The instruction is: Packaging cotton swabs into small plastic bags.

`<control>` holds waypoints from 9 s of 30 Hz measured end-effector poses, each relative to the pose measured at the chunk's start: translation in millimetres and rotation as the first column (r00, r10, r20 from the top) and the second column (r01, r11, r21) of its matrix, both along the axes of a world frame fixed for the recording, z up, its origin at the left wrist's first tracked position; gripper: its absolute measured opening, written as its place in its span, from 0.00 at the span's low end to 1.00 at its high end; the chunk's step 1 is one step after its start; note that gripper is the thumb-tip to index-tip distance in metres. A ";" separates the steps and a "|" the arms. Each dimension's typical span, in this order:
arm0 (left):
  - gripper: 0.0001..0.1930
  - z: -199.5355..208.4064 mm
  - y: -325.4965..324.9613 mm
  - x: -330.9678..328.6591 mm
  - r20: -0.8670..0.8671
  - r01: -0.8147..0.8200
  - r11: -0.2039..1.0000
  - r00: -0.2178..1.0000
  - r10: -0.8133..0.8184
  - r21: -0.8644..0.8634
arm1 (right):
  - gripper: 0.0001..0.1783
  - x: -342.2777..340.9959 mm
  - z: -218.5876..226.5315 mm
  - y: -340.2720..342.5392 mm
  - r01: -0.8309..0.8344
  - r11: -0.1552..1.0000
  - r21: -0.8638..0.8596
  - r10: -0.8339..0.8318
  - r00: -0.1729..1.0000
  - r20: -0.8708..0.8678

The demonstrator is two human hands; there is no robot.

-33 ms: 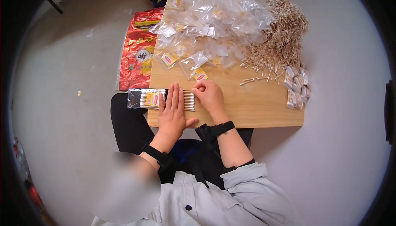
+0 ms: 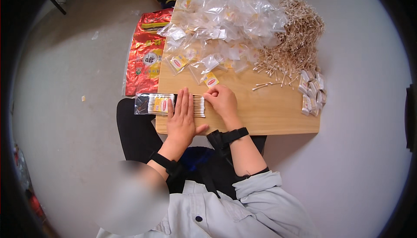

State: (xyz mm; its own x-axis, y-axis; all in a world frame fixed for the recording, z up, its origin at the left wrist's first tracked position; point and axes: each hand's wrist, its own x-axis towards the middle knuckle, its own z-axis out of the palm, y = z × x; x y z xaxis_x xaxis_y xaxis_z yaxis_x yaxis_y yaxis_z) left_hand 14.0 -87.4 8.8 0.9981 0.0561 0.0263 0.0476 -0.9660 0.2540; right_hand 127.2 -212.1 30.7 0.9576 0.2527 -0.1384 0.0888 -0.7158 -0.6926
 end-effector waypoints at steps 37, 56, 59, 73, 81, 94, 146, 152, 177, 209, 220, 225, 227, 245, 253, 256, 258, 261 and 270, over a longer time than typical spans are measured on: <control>0.48 3.1 12.1 -9.5 0.021 0.010 0.996 1.000 -0.012 0.083 | 0.28 -29.4 -37.4 59.5 0.070 0.984 -0.167 0.043 0.805 0.592; 0.14 -48.0 116.9 5.3 -0.467 -0.320 -0.350 0.712 0.525 -0.880 | 0.31 -27.3 -40.2 58.4 0.085 0.951 -0.297 0.106 0.813 0.572; 0.16 -64.6 121.9 -0.8 -0.469 -0.256 -0.426 0.705 0.532 -0.868 | 0.31 -29.8 -38.6 62.2 0.092 0.946 -0.310 0.113 0.805 0.582; 0.15 -66.7 118.2 -3.6 -0.539 -0.280 -0.573 0.766 0.350 -0.770 | 0.30 -32.6 -38.9 65.4 0.026 0.949 -0.315 0.168 0.802 0.574; 0.14 -64.0 114.7 -4.2 -0.538 -0.283 -0.533 0.733 0.416 -0.797 | 0.29 -33.1 -39.0 69.9 0.033 0.953 -0.302 0.156 0.801 0.579; 0.11 -66.9 111.3 -2.8 -0.486 -0.201 -0.528 0.728 0.483 -0.825 | 0.27 -34.0 -36.2 72.4 0.042 0.955 -0.293 0.143 0.801 0.582; 0.28 -31.0 77.4 -38.0 -0.519 -0.447 -0.345 0.841 0.154 -0.826 | 0.29 -33.8 -38.2 93.2 -0.001 0.976 -0.216 0.139 0.765 0.629; 0.26 -33.1 74.4 -38.4 -0.477 -0.413 -0.285 0.853 0.211 -0.865 | 0.29 -35.0 -37.3 93.3 0.012 0.979 -0.202 0.118 0.776 0.620; 0.25 -42.9 71.9 -45.1 -0.469 -0.393 -0.315 0.857 0.216 -0.864 | 0.29 -36.3 -37.2 95.4 0.026 0.980 -0.199 0.107 0.770 0.629; 0.15 -35.5 155.5 -6.9 -0.472 -0.369 -0.302 0.767 0.435 -0.879 | 0.26 -36.8 -36.9 100.3 0.013 0.979 -0.203 0.120 0.770 0.627; 0.14 -43.4 122.1 2.6 -0.442 -0.318 -0.317 0.749 0.494 -0.894 | 0.26 -37.3 -38.6 103.9 0.054 0.978 -0.201 0.084 0.783 0.616; 0.14 -40.2 123.2 2.0 -0.419 -0.322 -0.272 0.760 0.497 -0.907 | 0.23 -41.6 -35.7 86.6 0.041 0.998 0.057 -0.065 0.838 0.542; 0.14 -38.7 125.6 1.4 -0.406 -0.317 -0.255 0.758 0.511 -0.914 | 0.21 -55.0 -33.1 83.3 0.111 0.973 0.203 -0.192 0.876 0.442; 0.15 -47.3 125.3 1.5 -0.359 -0.289 -0.213 0.774 0.522 -0.933 | 0.26 -81.0 -31.0 95.5 0.282 0.563 0.777 -0.251 0.954 -0.164; 0.14 -40.0 121.5 2.1 -0.338 -0.283 -0.186 0.775 0.534 -0.941 | 0.28 -82.3 -29.7 101.4 0.291 0.561 0.775 -0.245 0.953 -0.179; 0.14 -41.8 123.2 1.0 -0.340 -0.289 -0.180 0.773 0.536 -0.940 | 0.28 -83.6 -33.3 102.5 0.307 0.548 0.778 -0.271 0.945 -0.182; 0.14 -43.6 123.5 0.4 -0.348 -0.302 -0.175 0.777 0.524 -0.937 | 0.25 -85.4 -40.0 112.9 0.218 0.589 0.778 -0.258 0.963 -0.074; 0.14 -45.4 121.8 0.6 -0.328 -0.289 -0.161 0.760 0.560 -0.944 | 0.25 -87.8 -38.1 113.3 0.189 0.632 0.751 -0.239 0.970 -0.042; 0.15 -47.8 122.1 0.0 -0.328 -0.304 -0.136 0.769 0.549 -0.943 | 0.26 -85.7 -35.7 121.8 0.181 0.618 0.765 -0.206 0.977 -0.065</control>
